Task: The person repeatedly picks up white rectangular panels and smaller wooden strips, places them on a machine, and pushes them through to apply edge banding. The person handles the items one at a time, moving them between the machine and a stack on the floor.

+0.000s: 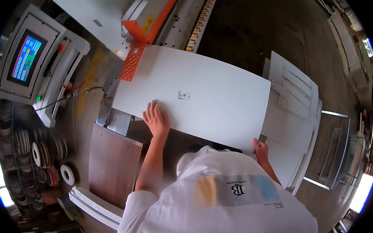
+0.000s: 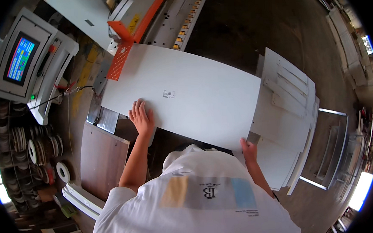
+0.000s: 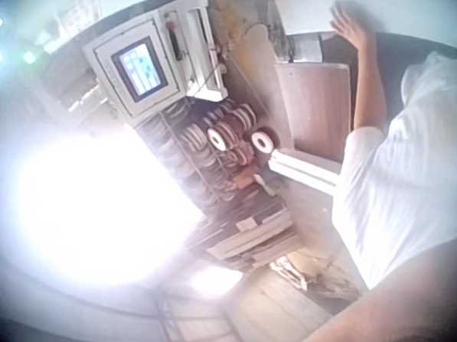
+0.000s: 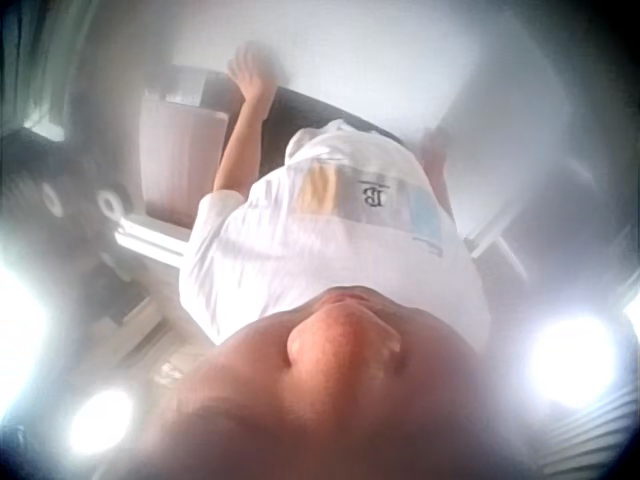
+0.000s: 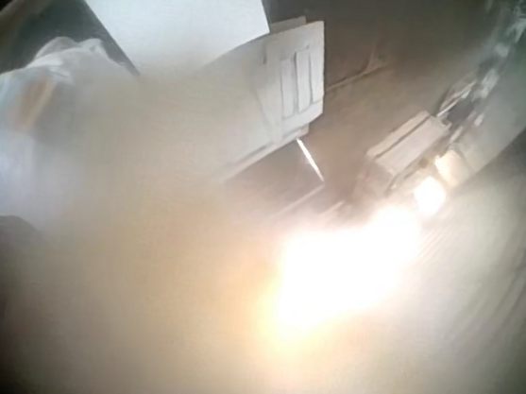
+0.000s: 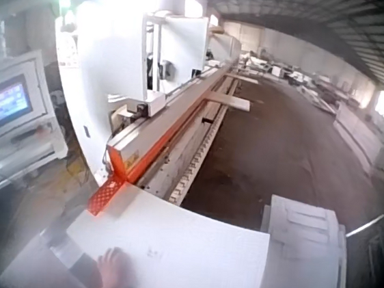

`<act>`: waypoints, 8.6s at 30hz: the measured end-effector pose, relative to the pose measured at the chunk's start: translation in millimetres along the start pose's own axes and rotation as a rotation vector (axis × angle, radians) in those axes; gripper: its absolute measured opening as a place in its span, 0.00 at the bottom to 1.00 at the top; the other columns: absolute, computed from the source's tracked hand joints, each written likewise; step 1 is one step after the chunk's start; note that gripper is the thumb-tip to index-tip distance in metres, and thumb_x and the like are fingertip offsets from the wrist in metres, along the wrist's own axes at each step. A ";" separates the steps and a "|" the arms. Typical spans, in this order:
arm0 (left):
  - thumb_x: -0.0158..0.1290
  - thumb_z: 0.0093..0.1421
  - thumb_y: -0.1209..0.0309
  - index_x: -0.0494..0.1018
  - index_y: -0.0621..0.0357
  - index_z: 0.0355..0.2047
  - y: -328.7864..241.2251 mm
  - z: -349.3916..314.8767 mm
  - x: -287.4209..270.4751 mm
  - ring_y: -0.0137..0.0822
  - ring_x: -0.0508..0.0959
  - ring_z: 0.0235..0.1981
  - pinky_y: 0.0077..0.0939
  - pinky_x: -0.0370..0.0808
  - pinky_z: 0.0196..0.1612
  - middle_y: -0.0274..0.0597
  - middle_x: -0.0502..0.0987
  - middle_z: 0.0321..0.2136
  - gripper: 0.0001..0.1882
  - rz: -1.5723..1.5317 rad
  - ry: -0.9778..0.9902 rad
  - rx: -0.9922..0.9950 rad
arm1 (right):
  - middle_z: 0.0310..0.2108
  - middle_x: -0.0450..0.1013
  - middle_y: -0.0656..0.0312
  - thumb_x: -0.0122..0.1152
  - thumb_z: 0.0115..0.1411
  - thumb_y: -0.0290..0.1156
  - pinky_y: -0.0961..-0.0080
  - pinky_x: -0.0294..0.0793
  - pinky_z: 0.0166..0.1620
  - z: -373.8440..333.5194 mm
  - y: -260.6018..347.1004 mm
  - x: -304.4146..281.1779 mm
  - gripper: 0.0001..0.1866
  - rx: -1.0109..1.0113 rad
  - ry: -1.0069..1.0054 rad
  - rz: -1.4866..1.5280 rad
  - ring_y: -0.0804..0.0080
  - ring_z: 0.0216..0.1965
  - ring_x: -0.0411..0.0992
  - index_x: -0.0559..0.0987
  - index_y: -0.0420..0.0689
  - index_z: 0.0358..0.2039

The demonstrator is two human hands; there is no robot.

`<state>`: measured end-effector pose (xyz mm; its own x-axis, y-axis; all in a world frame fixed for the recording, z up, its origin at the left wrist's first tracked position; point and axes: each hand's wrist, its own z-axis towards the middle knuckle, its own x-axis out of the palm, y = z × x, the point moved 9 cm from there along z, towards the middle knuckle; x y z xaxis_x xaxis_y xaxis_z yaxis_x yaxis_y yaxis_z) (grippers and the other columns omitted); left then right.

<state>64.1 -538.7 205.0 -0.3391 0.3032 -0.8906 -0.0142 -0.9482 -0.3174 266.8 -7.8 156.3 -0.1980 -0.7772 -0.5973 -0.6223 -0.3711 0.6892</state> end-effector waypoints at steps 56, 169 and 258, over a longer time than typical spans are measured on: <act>0.71 0.47 0.52 0.49 0.56 0.70 -766.2 12.0 645.4 0.50 0.58 0.69 0.45 0.59 0.69 0.49 0.56 0.68 0.58 0.157 1.061 1.117 | 0.36 0.82 0.61 0.58 0.66 0.49 0.74 0.77 0.36 89.8 -169.8 -59.9 0.22 1.051 -0.240 0.707 0.73 0.34 0.79 0.81 0.42 0.46; 0.52 0.68 0.59 0.69 0.63 0.55 228.6 -349.1 -295.9 0.36 0.77 0.50 0.32 0.74 0.54 0.44 0.76 0.52 0.22 -1.416 -1.077 -0.902 | 0.57 0.70 0.46 0.65 0.63 0.53 0.60 0.71 0.59 -86.9 377.3 117.8 0.42 -0.669 0.474 0.786 0.57 0.54 0.73 0.66 0.28 0.61; 0.52 0.68 0.76 0.76 0.66 0.53 38.4 -60.5 -98.8 0.28 0.78 0.39 0.22 0.77 0.43 0.40 0.80 0.43 0.14 -1.017 -0.049 -0.387 | 0.34 0.82 0.58 0.65 0.58 0.58 0.65 0.78 0.41 111.9 -98.1 60.7 0.27 0.017 0.543 -0.334 0.64 0.35 0.81 0.84 0.48 0.44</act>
<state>154.0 -599.3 261.1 -0.3729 0.9170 -0.1419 -0.0152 -0.1590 -0.9872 231.1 38.3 6.5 0.4179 -0.7696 -0.4827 -0.5971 -0.6332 0.4925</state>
